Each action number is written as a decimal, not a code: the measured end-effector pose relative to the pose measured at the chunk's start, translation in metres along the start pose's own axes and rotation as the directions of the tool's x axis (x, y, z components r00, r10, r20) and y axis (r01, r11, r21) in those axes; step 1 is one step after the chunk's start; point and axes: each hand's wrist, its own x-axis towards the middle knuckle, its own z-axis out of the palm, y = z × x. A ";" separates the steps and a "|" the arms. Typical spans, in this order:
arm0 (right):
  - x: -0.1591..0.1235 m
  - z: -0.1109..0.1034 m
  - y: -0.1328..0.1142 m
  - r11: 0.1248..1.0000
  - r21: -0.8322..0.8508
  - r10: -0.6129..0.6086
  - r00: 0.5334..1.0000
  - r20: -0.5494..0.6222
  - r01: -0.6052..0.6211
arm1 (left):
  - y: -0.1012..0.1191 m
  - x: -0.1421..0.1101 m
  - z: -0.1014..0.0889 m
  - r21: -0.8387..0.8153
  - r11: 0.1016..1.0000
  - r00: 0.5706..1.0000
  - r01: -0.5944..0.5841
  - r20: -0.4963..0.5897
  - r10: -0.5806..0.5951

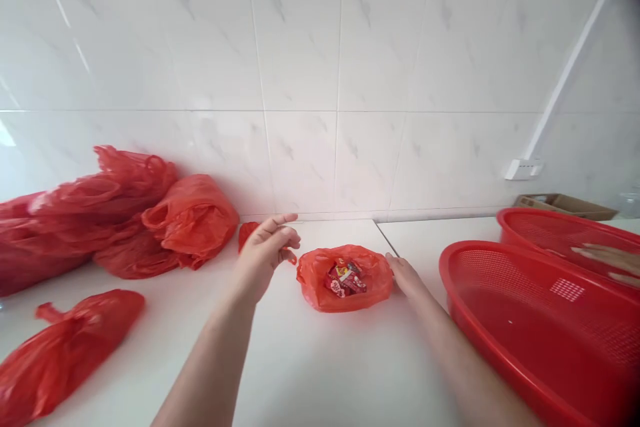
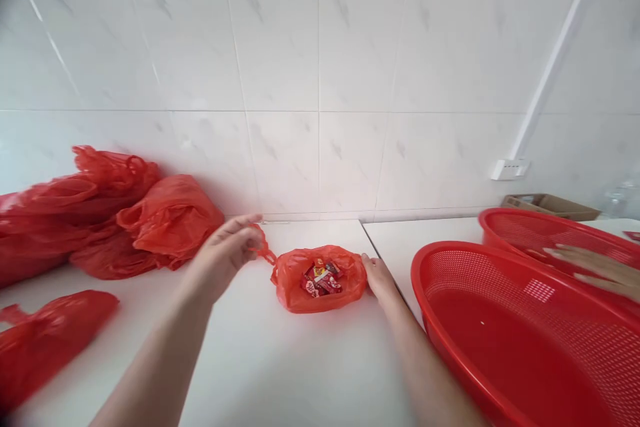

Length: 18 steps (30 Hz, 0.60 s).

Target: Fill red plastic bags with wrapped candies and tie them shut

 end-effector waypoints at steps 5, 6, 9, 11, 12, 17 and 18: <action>-0.007 0.013 -0.005 0.981 0.191 0.015 0.994 0.108 -0.036 | -0.080 0.004 0.008 0.268 0.936 0.953 0.226 -0.260 -0.156; -0.009 0.014 -0.006 0.975 0.220 0.012 0.995 0.099 -0.034 | -0.094 0.002 0.009 0.274 0.930 0.948 0.245 -0.268 -0.171; -0.012 0.017 -0.013 0.959 0.284 0.008 1.000 -0.018 -0.003 | -0.113 -0.002 0.010 0.246 0.934 0.954 0.260 -0.217 -0.208; -0.012 0.016 -0.020 0.944 0.324 -0.018 0.991 -0.136 0.061 | -0.108 0.000 0.008 0.202 0.956 0.965 0.214 -0.196 -0.175; -0.011 0.015 -0.025 0.934 0.344 -0.037 0.982 -0.185 0.100 | -0.101 0.003 0.006 0.178 0.968 0.969 0.175 -0.203 -0.138; -0.010 0.004 -0.060 0.802 0.517 -0.142 0.937 -0.320 0.298 | -0.047 0.020 0.000 0.095 0.993 0.961 -0.064 -0.263 0.087; -0.011 0.002 -0.067 0.751 0.565 -0.156 0.923 -0.352 0.343 | -0.036 0.021 0.000 0.088 0.989 0.952 -0.117 -0.275 0.137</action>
